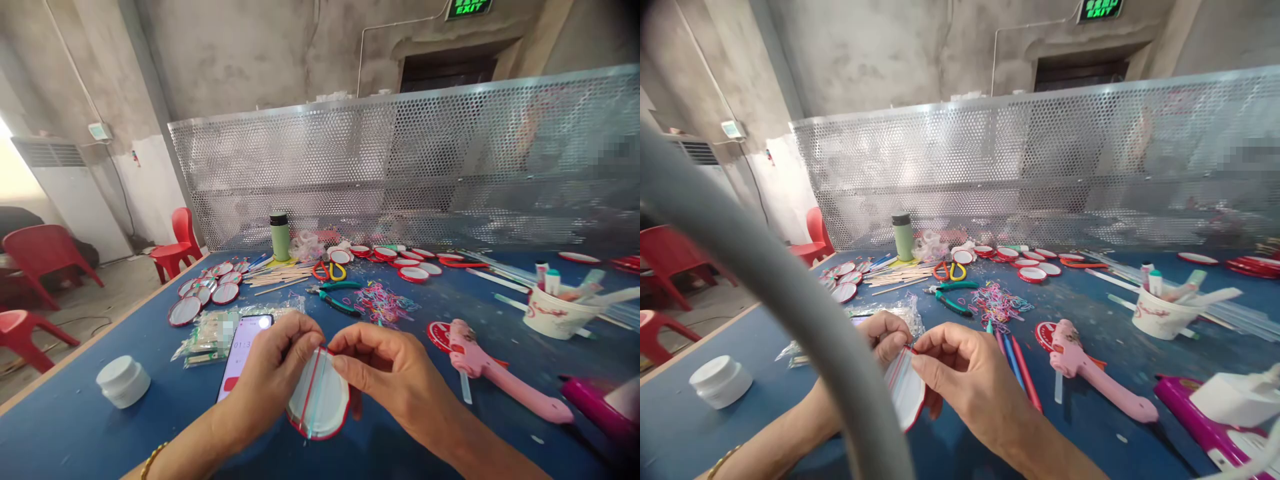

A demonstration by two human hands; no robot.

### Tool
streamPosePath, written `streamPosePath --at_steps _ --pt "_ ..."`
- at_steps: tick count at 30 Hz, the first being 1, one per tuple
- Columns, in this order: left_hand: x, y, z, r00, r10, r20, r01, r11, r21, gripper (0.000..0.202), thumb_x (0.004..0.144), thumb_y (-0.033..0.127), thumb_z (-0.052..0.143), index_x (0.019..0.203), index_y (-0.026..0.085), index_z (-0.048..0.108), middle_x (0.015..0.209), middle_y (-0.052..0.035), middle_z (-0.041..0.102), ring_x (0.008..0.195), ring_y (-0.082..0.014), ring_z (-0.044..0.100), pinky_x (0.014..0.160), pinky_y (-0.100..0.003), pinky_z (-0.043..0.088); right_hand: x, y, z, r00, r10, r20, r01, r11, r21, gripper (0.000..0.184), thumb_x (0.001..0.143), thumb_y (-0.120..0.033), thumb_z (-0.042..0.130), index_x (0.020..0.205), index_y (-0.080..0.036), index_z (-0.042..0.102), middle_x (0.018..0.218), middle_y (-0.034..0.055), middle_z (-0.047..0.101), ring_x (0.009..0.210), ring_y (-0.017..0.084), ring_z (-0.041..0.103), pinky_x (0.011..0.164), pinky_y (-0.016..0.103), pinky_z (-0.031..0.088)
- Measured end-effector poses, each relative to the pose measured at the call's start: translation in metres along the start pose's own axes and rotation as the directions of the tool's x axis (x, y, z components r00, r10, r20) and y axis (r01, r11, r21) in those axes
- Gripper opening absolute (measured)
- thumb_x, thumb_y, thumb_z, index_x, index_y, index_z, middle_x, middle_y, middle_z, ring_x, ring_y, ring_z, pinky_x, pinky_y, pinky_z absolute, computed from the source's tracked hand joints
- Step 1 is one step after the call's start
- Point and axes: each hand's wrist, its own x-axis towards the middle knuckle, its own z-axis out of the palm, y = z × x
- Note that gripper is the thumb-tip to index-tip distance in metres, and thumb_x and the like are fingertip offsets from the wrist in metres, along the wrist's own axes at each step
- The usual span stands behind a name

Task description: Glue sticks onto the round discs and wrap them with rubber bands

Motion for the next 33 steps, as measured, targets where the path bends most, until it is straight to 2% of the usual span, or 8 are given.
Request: streamPosePath --at_steps 8,15,33 --pt "0.0019 0.0014 -0.0011 1.0 -0.001 -0.017 0.001 0.999 0.032 0.026 0.092 0.04 0.051 0.083 0.017 0.058 0.076 -0.0028 0.059 0.068 -0.0128 0.051 0.055 -0.022 0.038 -0.0001 -0.0012 0.0009 0.999 -0.009 -0.044 0.01 1.0 0.029 0.027 0.077 -0.04 0.074 0.075 -0.016 0.061 0.057 -0.0014 0.062 0.047 0.01 0.058 0.047 0.021 0.045" --pt "0.0024 0.0021 -0.0026 1.0 0.005 -0.006 -0.005 1.0 0.015 0.028 0.091 0.044 0.051 0.083 0.018 0.058 0.075 -0.0023 0.059 0.066 -0.0125 0.051 0.055 -0.022 0.04 -0.0003 -0.0038 0.0058 1.0 0.02 0.014 -0.021 0.995 0.093 0.034 0.077 -0.047 0.072 0.087 -0.017 0.062 0.063 -0.0002 0.064 0.046 0.01 0.057 0.044 0.022 0.046" --pt "-0.0001 0.0064 -0.0036 0.997 0.075 -0.02 -0.073 0.995 0.071 0.023 0.092 0.038 0.051 0.084 0.019 0.061 0.076 -0.0033 0.062 0.066 -0.0126 0.053 0.056 -0.023 0.042 -0.0023 -0.0019 0.0054 0.999 0.033 0.012 -0.034 0.991 0.127 0.034 0.076 -0.047 0.074 0.083 -0.016 0.062 0.061 -0.0005 0.063 0.043 0.009 0.056 0.042 0.02 0.045"
